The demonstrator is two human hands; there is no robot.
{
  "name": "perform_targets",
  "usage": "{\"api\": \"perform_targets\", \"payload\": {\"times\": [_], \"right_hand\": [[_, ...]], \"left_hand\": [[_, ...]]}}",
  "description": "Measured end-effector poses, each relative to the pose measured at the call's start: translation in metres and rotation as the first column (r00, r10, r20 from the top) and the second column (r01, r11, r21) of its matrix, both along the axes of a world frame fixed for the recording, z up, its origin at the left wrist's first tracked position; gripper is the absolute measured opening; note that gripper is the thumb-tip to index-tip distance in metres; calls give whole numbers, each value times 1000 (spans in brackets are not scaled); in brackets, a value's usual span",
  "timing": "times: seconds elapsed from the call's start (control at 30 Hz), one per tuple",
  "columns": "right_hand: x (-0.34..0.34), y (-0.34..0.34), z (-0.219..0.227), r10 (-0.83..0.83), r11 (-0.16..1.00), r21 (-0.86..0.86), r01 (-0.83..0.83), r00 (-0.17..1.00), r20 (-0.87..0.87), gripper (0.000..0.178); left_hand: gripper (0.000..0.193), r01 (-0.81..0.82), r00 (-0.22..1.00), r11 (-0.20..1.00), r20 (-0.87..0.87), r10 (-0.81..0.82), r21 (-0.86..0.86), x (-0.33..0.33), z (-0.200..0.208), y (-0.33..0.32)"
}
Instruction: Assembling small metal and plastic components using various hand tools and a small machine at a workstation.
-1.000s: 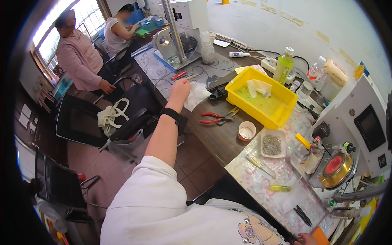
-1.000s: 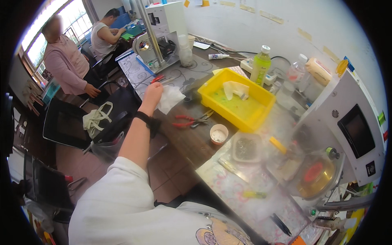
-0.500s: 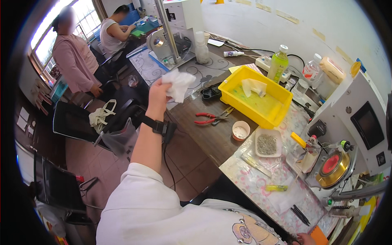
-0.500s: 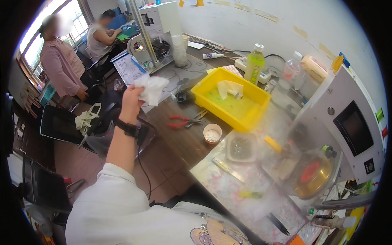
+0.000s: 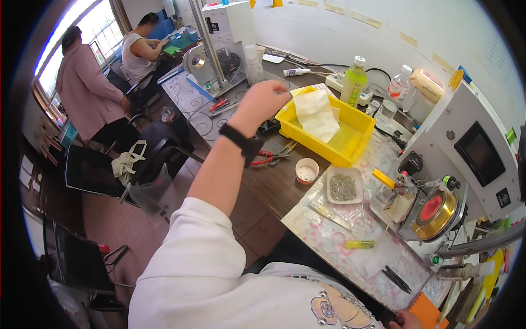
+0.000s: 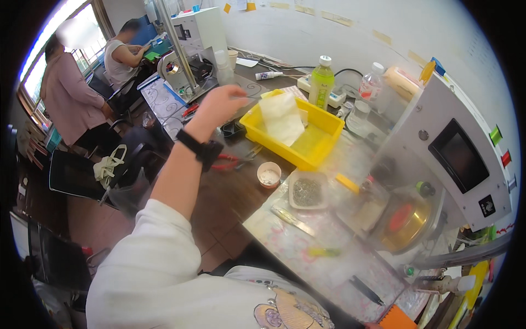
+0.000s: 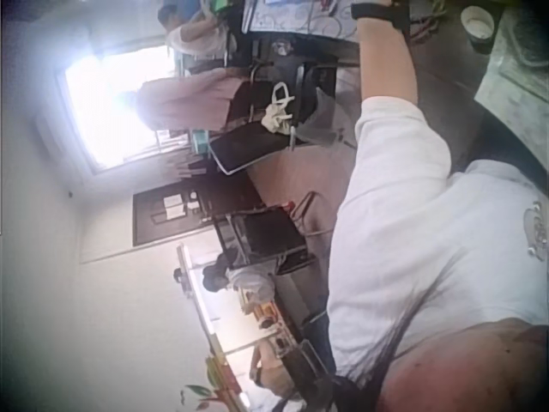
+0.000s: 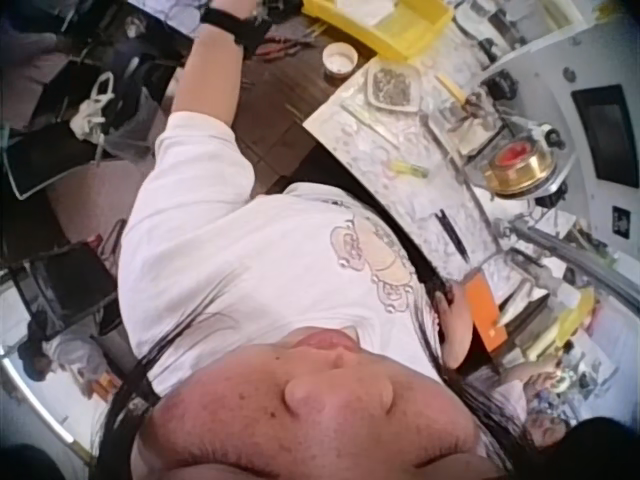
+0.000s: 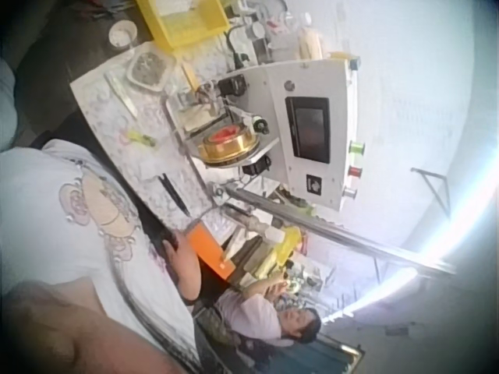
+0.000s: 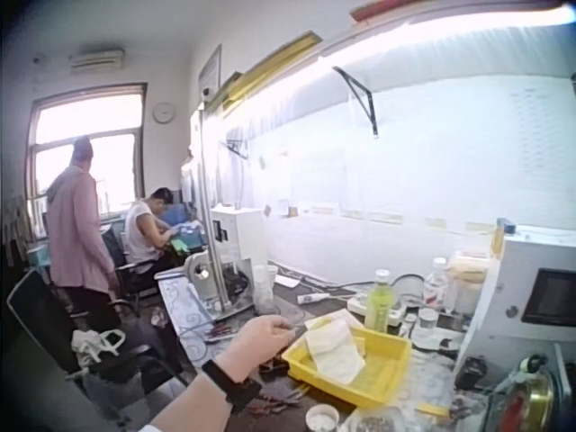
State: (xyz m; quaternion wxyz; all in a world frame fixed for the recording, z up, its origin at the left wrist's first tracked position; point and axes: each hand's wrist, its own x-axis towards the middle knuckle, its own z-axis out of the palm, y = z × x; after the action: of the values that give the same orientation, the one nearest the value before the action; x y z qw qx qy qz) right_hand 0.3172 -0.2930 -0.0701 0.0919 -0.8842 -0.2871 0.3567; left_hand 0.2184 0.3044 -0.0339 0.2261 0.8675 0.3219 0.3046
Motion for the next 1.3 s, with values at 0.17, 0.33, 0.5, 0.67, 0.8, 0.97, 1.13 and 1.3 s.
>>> {"api": "perform_targets", "payload": {"times": [0.17,0.33,0.5,0.67,0.8,0.97,1.13,1.3], "right_hand": [[1,-4,-9,-137,988,-92,128,985,-109,28],[6,16,-10,74,994,77,-74,997,7,29],[2,3,-15,95,994,40,-98,993,70,31],[-3,-5,-12,61,998,15,-61,998,13,32],[-5,3,-14,51,999,3,-51,999,9,27],[-3,8,-16,-72,989,-140,56,991,-110,24],[2,-11,-21,181,974,122,-194,977,111,22],[-3,11,-9,-14,999,-54,9,996,-94,22]], "left_hand": [[32,-7,878,999,-479,32,54,-66,-61,-18],[17,44,807,996,-591,8,74,-85,-93,-39],[18,-20,979,997,-201,34,72,-99,-96,-36],[19,-264,963,963,-35,266,45,-131,-88,-4],[19,-481,830,854,-209,516,197,-138,-112,26],[22,-436,794,897,-438,420,69,-131,-115,22],[74,-439,896,888,141,422,134,-142,-142,-45],[81,243,789,47,226,571,-969,-139,-163,-101]]}}
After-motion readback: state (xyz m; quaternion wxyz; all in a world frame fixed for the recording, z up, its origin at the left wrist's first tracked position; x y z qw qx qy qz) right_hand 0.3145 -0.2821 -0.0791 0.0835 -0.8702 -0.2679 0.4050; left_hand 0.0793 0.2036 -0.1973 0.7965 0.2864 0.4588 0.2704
